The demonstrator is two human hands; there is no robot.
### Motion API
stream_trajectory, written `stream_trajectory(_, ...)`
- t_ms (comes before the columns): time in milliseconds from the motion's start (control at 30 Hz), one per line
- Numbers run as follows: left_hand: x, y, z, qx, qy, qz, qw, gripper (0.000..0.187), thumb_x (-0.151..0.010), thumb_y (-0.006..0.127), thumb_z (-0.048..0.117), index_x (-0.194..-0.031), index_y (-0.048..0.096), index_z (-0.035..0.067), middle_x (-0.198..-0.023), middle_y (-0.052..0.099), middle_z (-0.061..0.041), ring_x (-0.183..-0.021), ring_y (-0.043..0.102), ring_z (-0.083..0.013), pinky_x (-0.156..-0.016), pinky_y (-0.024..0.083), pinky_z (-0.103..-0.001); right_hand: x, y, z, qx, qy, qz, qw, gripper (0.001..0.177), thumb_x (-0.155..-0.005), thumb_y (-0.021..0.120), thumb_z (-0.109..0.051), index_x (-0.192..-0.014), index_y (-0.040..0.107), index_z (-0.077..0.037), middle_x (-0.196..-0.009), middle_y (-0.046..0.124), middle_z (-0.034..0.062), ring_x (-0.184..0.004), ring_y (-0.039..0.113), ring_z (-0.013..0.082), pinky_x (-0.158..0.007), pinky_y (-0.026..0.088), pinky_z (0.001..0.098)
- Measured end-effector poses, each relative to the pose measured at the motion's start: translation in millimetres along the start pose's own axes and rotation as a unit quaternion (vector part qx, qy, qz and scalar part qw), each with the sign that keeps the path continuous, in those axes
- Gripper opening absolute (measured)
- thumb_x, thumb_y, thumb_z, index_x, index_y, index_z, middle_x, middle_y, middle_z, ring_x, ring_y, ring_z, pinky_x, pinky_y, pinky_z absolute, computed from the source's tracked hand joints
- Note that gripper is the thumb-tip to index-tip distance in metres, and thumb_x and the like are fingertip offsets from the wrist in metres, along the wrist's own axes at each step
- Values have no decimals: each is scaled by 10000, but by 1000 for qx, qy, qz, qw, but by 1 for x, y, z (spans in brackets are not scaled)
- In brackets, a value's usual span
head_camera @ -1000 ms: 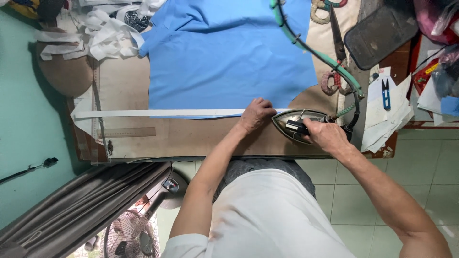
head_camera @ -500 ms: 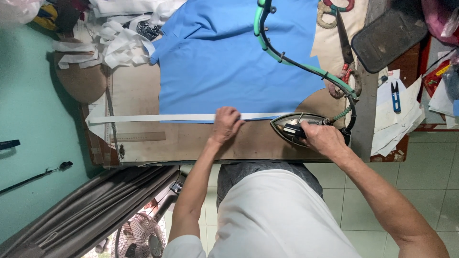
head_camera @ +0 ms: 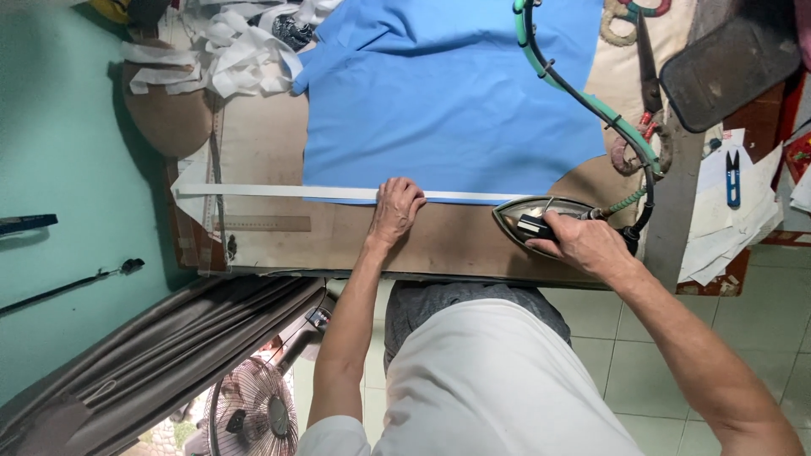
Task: The person irons a blue piece of fabric on a workbench using a steam iron and a long white ruler as a guide. They repeatedly fold the fabric edge over the ruler and press it with the iron to create a straight crease.
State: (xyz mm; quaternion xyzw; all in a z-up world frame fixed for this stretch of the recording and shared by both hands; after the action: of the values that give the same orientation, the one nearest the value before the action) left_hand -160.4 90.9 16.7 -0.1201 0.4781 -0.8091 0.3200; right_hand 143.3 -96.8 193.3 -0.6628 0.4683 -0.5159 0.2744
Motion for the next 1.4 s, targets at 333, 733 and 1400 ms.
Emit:
stream_trajectory(333, -3, 3, -9, 48, -17, -11, 999, 147, -958, 627, 299, -894, 585, 174, -906, 498, -19, -949, 556, -285, -809, 442, -419, -51, 38, -48, 69, -78, 66, 992, 364, -929, 529, -561, -1035, 474, -218, -744, 636, 22, -694, 728, 247, -606, 591, 401)
stream_trajectory(733, 23, -34, -57, 47, 3, -37, 998, 198, -921, 686, 342, -1016, 619, 182, -991, 552, -27, -985, 585, -261, -855, 485, -414, -88, 63, -83, 59, -70, 33, 995, 359, -891, 621, -440, -1112, 469, -202, -720, 627, 62, -618, 713, 320, -555, 583, 469)
stream_trajectory(1400, 44, -65, -108, -3, -56, -4, 998, 138, -932, 657, 306, -888, 616, 182, -930, 506, -9, -952, 523, -261, -809, 416, -403, -112, 47, -129, 38, -60, -2, 997, 339, -892, 599, -436, -1081, 465, -189, -792, 673, 113, -710, 727, 371, -637, 590, 518)
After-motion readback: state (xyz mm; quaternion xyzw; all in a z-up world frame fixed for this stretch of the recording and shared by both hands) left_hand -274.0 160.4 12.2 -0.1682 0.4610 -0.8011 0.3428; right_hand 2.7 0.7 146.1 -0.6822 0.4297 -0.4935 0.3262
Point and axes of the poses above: each hand's wrist, its own x-axis away from the middle knuckle, its own y-axis out of the palm, z = x × y, the point moved 1 cm from there along -x, towards the middle knuckle
